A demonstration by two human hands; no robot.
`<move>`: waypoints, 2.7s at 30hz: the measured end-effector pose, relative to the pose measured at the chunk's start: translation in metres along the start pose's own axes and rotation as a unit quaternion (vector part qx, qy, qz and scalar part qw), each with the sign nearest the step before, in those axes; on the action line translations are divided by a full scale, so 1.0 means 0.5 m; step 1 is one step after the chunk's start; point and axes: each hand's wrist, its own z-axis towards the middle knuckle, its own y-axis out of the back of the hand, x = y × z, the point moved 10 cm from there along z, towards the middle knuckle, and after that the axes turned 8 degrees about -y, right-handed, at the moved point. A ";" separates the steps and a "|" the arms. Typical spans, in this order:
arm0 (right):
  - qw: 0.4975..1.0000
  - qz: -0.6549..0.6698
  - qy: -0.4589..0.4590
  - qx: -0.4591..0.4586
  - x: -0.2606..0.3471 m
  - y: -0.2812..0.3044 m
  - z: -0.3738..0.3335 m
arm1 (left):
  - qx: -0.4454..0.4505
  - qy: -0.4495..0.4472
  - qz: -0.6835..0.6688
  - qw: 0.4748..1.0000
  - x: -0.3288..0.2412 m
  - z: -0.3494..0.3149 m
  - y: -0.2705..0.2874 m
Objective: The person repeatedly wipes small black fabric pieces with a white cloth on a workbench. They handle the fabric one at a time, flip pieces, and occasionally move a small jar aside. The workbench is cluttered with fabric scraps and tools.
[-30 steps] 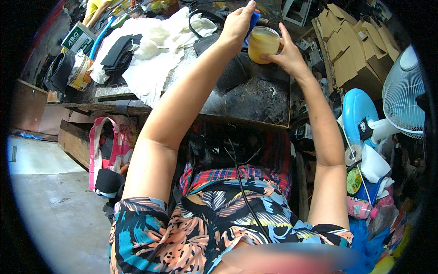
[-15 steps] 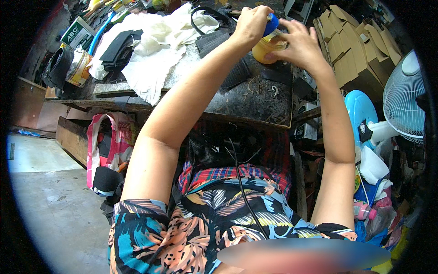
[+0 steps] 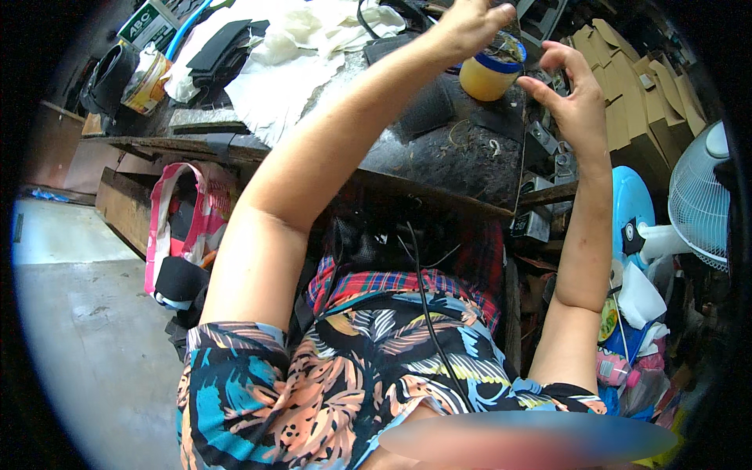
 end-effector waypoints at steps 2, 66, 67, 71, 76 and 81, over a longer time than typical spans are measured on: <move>0.991 0.052 -0.124 0.017 -0.063 -0.053 -0.010 | 0.010 -0.049 0.096 0.994 -0.051 -0.027 0.051; 0.967 0.041 -0.113 0.226 0.013 -0.165 -0.250 | 0.179 -0.010 0.201 0.963 0.039 -0.284 0.084; 0.970 0.018 -0.099 0.222 0.035 -0.157 -0.259 | 0.177 -0.011 0.205 0.963 0.041 -0.284 0.086; 0.971 -0.018 -0.035 0.237 0.102 -0.143 -0.269 | 0.176 0.005 0.203 0.963 0.046 -0.281 0.089; 0.931 0.218 -0.141 0.256 0.015 -0.153 -0.196 | 0.180 0.042 0.199 0.962 0.050 -0.278 0.093; 0.970 0.075 -0.109 0.202 -0.040 -0.230 -0.149 | 0.184 0.051 0.212 0.958 0.043 -0.274 0.094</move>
